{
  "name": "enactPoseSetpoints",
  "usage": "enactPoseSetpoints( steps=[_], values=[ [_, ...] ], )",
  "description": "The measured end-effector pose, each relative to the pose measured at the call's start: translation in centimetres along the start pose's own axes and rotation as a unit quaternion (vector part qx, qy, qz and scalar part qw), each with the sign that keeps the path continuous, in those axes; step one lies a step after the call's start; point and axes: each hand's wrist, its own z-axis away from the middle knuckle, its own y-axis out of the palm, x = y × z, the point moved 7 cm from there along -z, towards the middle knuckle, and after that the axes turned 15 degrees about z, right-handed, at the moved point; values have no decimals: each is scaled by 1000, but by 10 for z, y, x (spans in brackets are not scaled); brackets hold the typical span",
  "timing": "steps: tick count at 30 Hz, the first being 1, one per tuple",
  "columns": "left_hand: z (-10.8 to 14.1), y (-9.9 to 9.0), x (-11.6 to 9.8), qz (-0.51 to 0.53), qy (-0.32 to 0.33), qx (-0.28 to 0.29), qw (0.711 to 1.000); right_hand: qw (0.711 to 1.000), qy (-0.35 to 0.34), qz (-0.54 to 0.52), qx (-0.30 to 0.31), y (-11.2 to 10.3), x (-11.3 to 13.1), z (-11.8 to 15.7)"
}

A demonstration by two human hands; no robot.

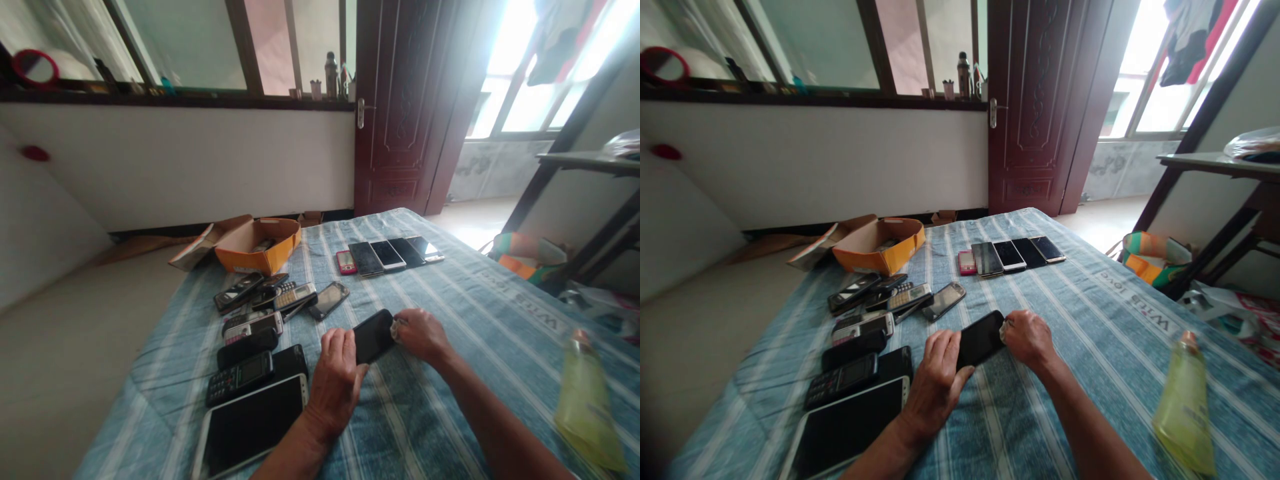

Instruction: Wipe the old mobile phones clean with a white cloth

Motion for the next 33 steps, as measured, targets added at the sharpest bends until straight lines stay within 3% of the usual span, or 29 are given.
enactPoseSetpoints(
  steps=[8, 19, 25, 29, 33],
  values=[
    [1, 0, 1, 8, 10, -2, 1000, 991, -29, -118, -57, 1, 8, -6],
    [2, 1, 1, -3, 6, 4, 1000, 1000, -11, -22, -16, -1, -3, -4],
    [2, 2, 2, -4, 11, 0, 1000, 974, 9, -189, -124, -2, -4, -7],
    [2, 3, 2, -6, 18, -2, 1000, 972, -39, -218, -78, 4, 6, -8],
    [2, 2, 2, -5, 12, -5, 1000, 989, -39, -138, -36, 2, 4, -6]
  ],
)
